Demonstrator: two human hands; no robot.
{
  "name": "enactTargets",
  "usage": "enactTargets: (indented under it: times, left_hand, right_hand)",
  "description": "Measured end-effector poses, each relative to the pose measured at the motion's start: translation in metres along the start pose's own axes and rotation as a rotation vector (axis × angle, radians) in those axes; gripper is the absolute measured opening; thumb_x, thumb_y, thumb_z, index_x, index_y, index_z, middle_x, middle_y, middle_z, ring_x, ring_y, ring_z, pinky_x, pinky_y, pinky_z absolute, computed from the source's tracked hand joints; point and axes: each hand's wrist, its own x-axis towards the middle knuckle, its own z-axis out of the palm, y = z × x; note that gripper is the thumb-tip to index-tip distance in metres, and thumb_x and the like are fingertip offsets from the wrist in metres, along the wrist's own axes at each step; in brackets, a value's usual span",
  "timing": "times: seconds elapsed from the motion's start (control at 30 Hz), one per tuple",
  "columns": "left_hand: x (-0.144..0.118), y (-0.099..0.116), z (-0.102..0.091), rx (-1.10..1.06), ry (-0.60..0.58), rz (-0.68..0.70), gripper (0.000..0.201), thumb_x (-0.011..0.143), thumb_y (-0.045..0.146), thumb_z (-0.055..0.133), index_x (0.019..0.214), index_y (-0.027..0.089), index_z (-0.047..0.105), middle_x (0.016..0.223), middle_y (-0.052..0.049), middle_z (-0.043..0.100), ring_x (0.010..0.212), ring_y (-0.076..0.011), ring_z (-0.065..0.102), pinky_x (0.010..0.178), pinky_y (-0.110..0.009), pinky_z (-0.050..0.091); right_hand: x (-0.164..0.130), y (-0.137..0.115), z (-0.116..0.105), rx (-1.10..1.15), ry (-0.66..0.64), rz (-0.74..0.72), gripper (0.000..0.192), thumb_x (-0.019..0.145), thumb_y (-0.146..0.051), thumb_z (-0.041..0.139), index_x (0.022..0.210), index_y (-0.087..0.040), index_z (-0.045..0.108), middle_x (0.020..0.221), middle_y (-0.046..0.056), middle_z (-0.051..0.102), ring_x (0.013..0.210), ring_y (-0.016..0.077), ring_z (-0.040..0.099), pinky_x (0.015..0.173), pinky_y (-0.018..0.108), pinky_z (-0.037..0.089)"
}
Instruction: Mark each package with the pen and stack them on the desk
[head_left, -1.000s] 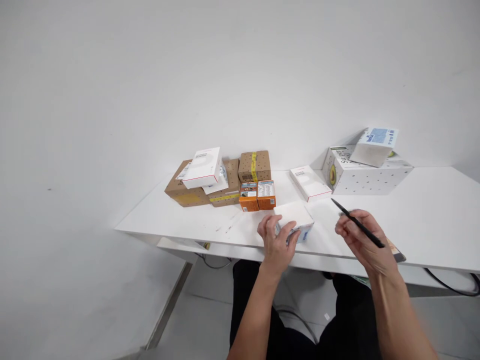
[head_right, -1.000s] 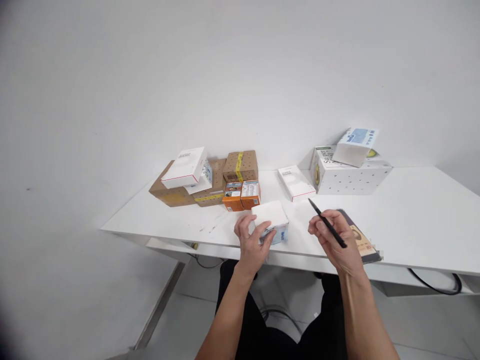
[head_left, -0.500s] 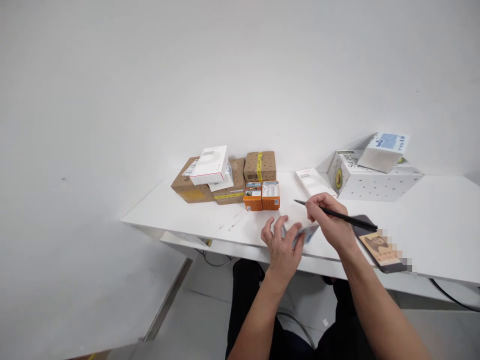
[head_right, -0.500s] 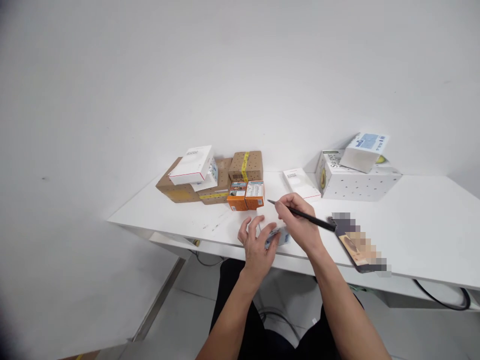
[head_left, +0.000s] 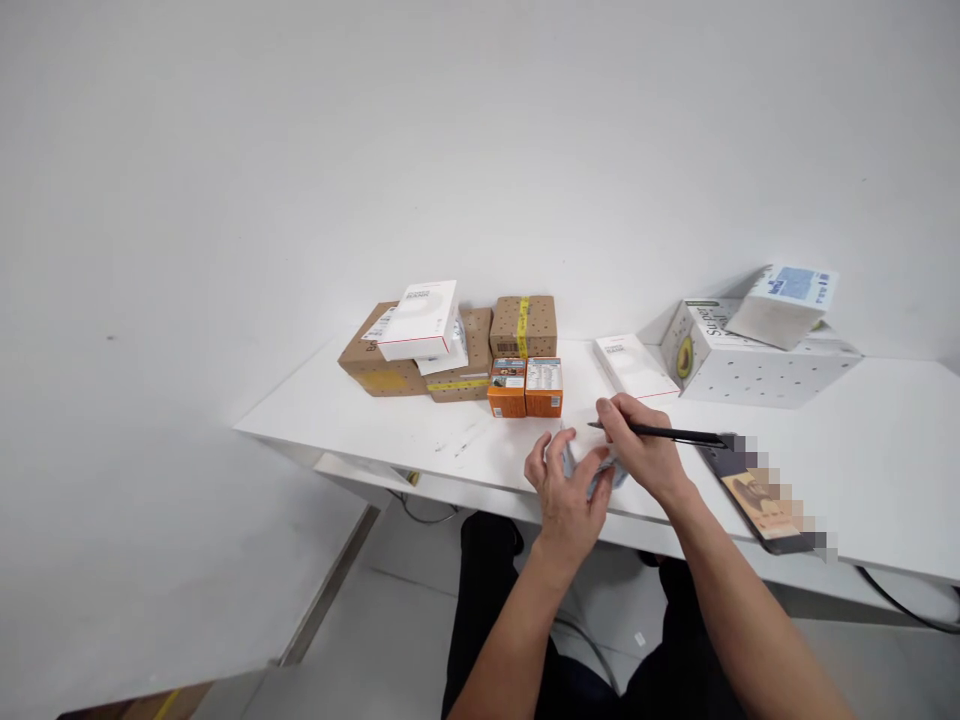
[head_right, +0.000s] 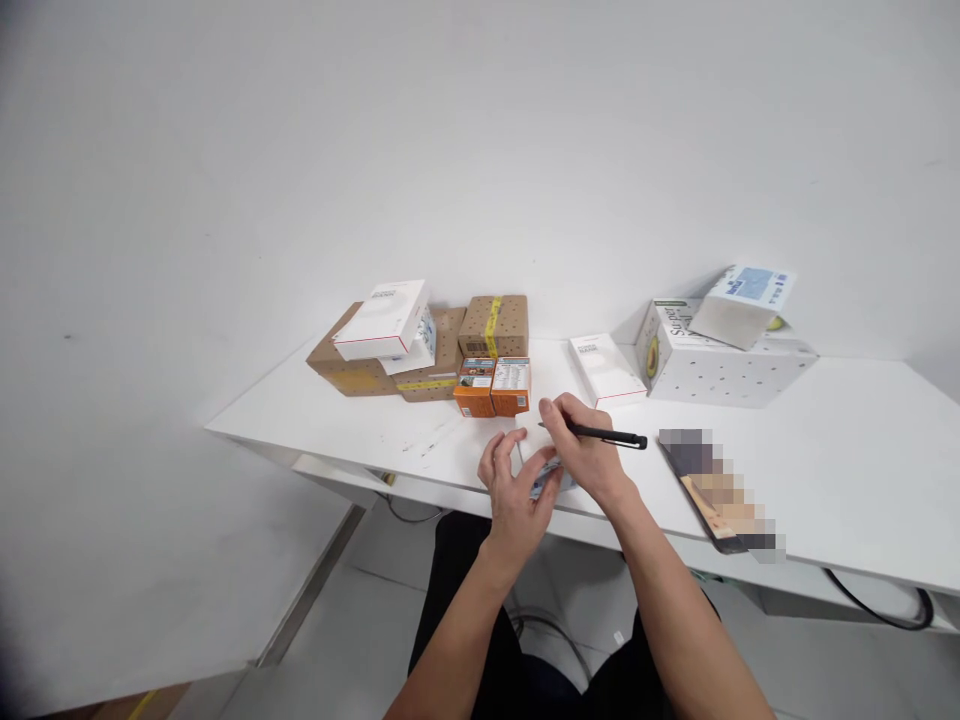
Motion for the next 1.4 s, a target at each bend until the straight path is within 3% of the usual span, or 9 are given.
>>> enactTargets:
  times: [0.23, 1.0, 1.2, 1.3, 1.4]
  left_hand:
    - [-0.001, -0.004, 0.002, -0.007, 0.040, 0.018, 0.023, 0.082, 0.025, 0.063, 0.105, 0.026, 0.063, 0.126, -0.009, 0.047, 0.123, -0.0309, 0.037, 0.100, -0.051, 0.034]
    - [0.000, -0.003, 0.002, -0.014, 0.032, -0.008, 0.020, 0.081, 0.025, 0.062, 0.102, 0.025, 0.064, 0.124, -0.009, 0.050, 0.124, -0.0310, 0.037, 0.101, -0.050, 0.033]
    - [0.000, -0.003, 0.002, -0.017, 0.026, -0.002, 0.021, 0.082, 0.025, 0.062, 0.103, 0.025, 0.063, 0.125, -0.009, 0.050, 0.124, -0.0308, 0.037, 0.101, -0.050, 0.032]
    - [0.000, -0.004, 0.001, -0.011, 0.029, 0.009, 0.021, 0.082, 0.026, 0.062, 0.103, 0.024, 0.061, 0.126, -0.010, 0.049, 0.124, -0.0309, 0.037, 0.101, -0.050, 0.032]
    - [-0.001, -0.004, 0.001, 0.000, 0.039, 0.018, 0.021, 0.081, 0.025, 0.064, 0.103, 0.024, 0.061, 0.125, -0.009, 0.050, 0.124, -0.0306, 0.037, 0.100, -0.050, 0.033]
  right_hand:
    - [-0.003, 0.005, 0.006, -0.002, 0.058, 0.007, 0.045, 0.092, -0.050, 0.041, 0.058, -0.020, 0.044, 0.050, -0.005, 0.039, 0.050, 0.0097, 0.037, 0.049, 0.024, 0.032]
    - [-0.001, 0.000, 0.007, -0.124, 0.005, -0.059, 0.045, 0.092, -0.048, 0.039, 0.056, -0.021, 0.034, 0.049, -0.005, 0.037, 0.049, 0.0097, 0.034, 0.048, 0.024, 0.029]
    - [-0.001, -0.001, 0.006, -0.047, -0.011, -0.039, 0.045, 0.091, -0.048, 0.043, 0.055, -0.021, 0.038, 0.049, -0.005, 0.037, 0.050, 0.0095, 0.035, 0.049, 0.024, 0.030]
    - [-0.002, -0.001, 0.004, 0.072, 0.109, 0.012, 0.044, 0.090, -0.047, 0.044, 0.055, -0.020, 0.044, 0.051, -0.004, 0.041, 0.051, 0.0104, 0.039, 0.049, 0.024, 0.032]
    - [-0.006, 0.009, -0.002, 0.216, 0.371, 0.095, 0.041, 0.090, -0.048, 0.043, 0.060, -0.021, 0.050, 0.049, -0.004, 0.040, 0.046, 0.0106, 0.038, 0.047, 0.025, 0.031]
